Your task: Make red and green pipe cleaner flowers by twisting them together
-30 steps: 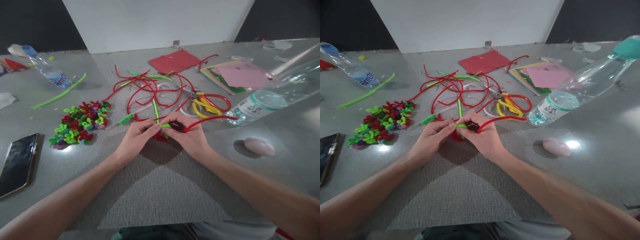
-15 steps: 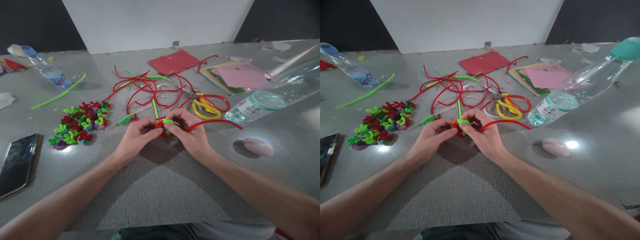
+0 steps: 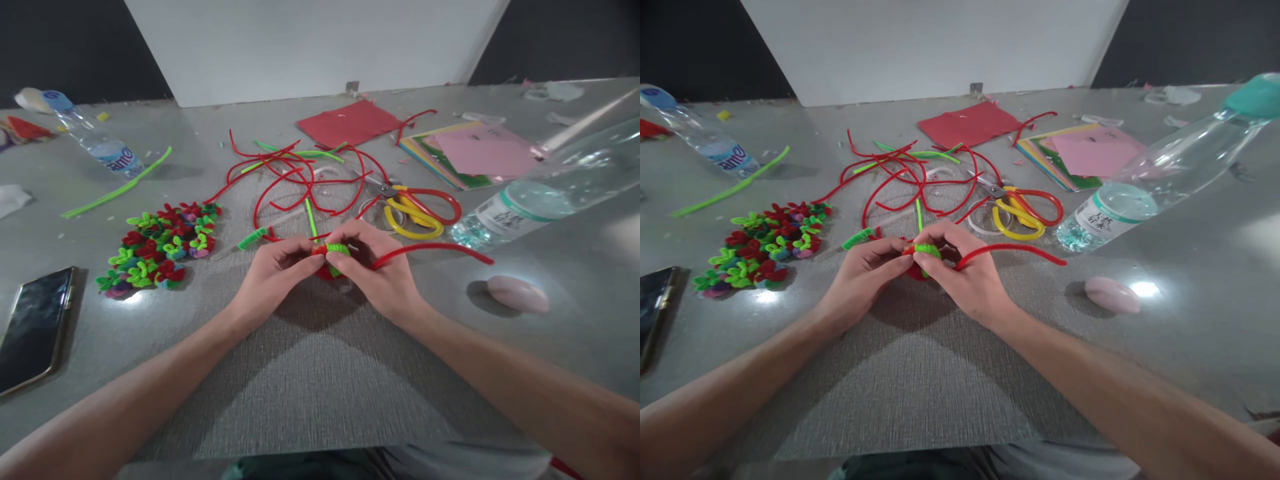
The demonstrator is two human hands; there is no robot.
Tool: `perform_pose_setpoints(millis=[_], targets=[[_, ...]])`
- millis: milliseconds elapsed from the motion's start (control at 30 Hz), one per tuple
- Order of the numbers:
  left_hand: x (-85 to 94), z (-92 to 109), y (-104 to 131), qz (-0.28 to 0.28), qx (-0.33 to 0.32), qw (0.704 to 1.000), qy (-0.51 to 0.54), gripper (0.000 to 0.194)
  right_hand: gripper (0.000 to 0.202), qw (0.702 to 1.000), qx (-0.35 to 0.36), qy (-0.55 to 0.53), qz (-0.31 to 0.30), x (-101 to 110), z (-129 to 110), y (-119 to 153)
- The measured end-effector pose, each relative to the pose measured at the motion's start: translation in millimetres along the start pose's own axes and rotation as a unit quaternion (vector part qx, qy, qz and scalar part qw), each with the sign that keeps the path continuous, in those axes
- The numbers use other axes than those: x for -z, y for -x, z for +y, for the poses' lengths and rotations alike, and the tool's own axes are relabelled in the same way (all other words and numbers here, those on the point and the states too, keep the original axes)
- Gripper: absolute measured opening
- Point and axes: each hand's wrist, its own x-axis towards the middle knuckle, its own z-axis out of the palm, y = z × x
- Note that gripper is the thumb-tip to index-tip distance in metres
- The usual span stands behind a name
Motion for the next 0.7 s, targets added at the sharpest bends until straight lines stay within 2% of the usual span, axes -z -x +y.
perform_pose_setpoints(millis=[500,700], targets=[[-1.2,2.9,-0.6,0.008,-0.009,1.0,-0.011,0.011,0.006,0.999,-0.033,-0.009,-0.009,1.5,3.7,0.7],[-5.4,9.9,-0.2,0.007,0.007,1.0,-0.013,0.013,0.012,0.999,0.014,0.025,-0.015,-0.1,0.7,1.4]])
